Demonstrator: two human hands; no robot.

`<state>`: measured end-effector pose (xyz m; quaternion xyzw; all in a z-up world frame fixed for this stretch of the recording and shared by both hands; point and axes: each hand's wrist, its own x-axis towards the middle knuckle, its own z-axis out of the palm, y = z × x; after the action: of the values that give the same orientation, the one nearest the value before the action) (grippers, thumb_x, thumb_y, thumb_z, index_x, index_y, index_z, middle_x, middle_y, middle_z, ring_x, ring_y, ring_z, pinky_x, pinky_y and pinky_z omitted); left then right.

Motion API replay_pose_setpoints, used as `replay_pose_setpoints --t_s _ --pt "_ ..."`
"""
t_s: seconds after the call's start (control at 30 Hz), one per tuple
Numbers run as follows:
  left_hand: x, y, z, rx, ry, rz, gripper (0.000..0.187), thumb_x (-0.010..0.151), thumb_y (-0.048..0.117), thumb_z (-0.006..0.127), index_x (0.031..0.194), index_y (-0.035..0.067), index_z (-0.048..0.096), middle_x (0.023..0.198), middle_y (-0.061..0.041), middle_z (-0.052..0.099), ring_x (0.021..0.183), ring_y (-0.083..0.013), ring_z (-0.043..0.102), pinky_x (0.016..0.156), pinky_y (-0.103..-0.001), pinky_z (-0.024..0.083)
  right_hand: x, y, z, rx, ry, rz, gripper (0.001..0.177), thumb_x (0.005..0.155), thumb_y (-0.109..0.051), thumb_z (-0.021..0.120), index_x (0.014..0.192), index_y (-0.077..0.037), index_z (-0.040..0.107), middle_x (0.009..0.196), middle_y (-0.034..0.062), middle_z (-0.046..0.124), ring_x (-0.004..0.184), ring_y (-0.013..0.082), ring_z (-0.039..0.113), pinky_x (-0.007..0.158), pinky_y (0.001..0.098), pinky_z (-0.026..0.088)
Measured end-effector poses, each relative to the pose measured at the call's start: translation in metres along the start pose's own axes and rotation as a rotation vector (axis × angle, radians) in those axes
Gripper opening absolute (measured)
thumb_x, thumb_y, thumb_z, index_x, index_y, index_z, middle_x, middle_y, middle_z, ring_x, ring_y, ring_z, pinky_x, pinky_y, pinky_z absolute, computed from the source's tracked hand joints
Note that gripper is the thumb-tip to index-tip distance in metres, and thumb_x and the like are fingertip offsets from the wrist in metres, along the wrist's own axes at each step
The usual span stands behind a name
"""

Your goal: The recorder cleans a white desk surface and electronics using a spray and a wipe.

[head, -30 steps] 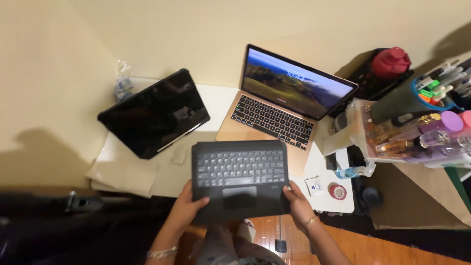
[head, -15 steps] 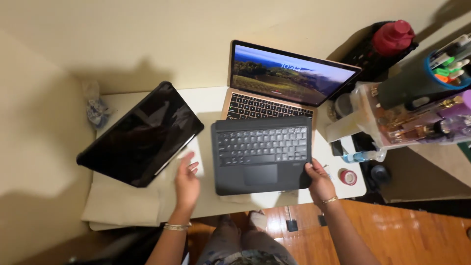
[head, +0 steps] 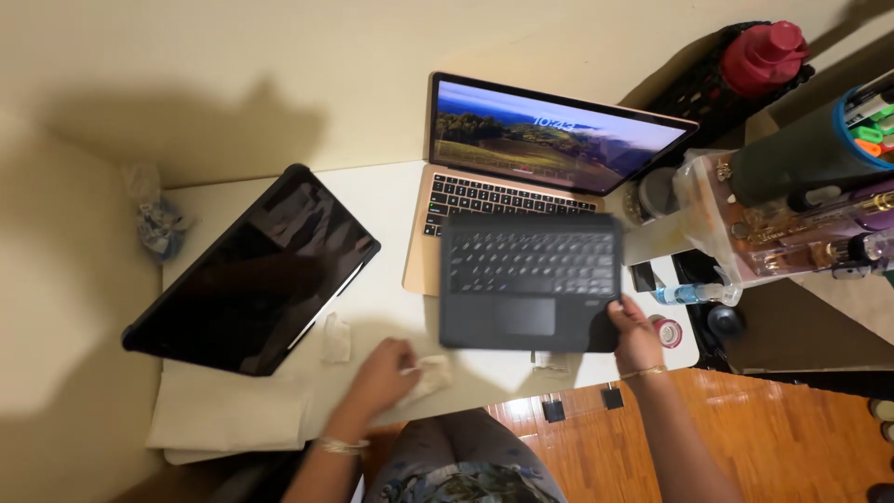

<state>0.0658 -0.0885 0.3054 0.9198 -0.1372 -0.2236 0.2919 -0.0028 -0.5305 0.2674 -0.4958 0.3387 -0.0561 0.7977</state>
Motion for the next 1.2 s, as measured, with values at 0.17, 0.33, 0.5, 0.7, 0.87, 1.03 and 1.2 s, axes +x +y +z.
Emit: replay_pose_setpoints --t_s 0.17,0.33,0.5,0.7,0.87,1.03,1.2 --pt "0.002 -0.055 -0.04 -0.272 -0.112 -0.271 0.029 0.082 0.014 0.074 0.108 0.005 0.064 0.101 -0.016 0.074 0.095 -0.0284 0.071 0.084 -0.036 0.056 0.003 0.054 0.01 -0.145 0.086 0.122 0.037 0.097 -0.014 0.063 0.133 -0.005 0.062 0.108 0.0011 0.07 0.097 0.0106 0.064 0.087 0.026 0.051" --pt "-0.009 -0.056 -0.073 -0.159 -0.052 -0.31 0.033 0.084 0.017 0.072 0.115 0.006 0.071 0.103 -0.015 0.077 0.095 -0.0277 0.074 0.085 -0.035 0.056 -0.018 0.066 0.051 -0.184 -0.068 0.181 0.035 0.099 -0.016 0.06 0.129 -0.001 0.066 0.106 0.0035 0.072 0.094 0.0137 0.063 0.085 0.027 0.051" --pt "-0.009 -0.016 -0.115 -0.217 0.07 -0.354 0.034 0.086 0.027 0.074 0.11 0.003 0.075 0.09 -0.014 0.078 0.081 -0.0242 0.075 0.077 -0.035 0.057 -0.04 0.05 0.086 -0.455 0.016 0.162 0.038 0.099 -0.024 0.062 0.132 -0.006 0.066 0.103 0.0079 0.075 0.094 0.0147 0.066 0.085 0.0286 0.052" --pt "0.0 0.004 -0.116 -0.622 0.099 -0.254 0.034 0.092 0.025 0.07 0.116 0.001 0.071 0.083 -0.013 0.074 0.071 -0.0172 0.066 0.065 -0.032 0.053 -0.034 0.059 0.081 -1.151 0.095 -0.177 0.043 0.09 -0.031 0.07 0.127 -0.008 0.069 0.101 0.0158 0.079 0.086 0.0275 0.077 0.079 0.0363 0.059" --pt "0.015 0.057 -0.065 -1.249 -0.086 -0.129 0.035 0.093 0.012 0.068 0.127 0.002 0.068 0.102 -0.008 0.077 0.09 -0.016 0.072 0.079 -0.029 0.059 -0.037 0.058 0.081 -1.185 0.062 -0.353 0.04 0.087 -0.031 0.071 0.122 -0.01 0.073 0.101 0.014 0.077 0.086 0.0236 0.078 0.078 0.0341 0.061" --pt "0.025 0.122 -0.028 -1.441 -0.199 -0.257 0.035 0.091 0.011 0.066 0.125 0.001 0.067 0.106 -0.01 0.077 0.094 -0.0186 0.074 0.081 -0.031 0.063 -0.074 -0.005 0.124 -0.677 -0.018 -0.091 0.044 0.092 -0.033 0.064 0.129 -0.011 0.07 0.1 0.0092 0.078 0.087 0.0205 0.076 0.074 0.0338 0.061" --pt "0.039 0.146 -0.004 -1.372 -0.303 -0.23 0.033 0.092 0.011 0.067 0.123 -0.002 0.068 0.105 -0.011 0.077 0.091 -0.0174 0.074 0.079 -0.031 0.061 -0.088 -0.025 0.114 0.099 -0.221 0.348 0.052 0.095 -0.041 0.053 0.134 -0.009 0.064 0.1 0.008 0.079 0.084 0.0183 0.073 0.072 0.0338 0.061"
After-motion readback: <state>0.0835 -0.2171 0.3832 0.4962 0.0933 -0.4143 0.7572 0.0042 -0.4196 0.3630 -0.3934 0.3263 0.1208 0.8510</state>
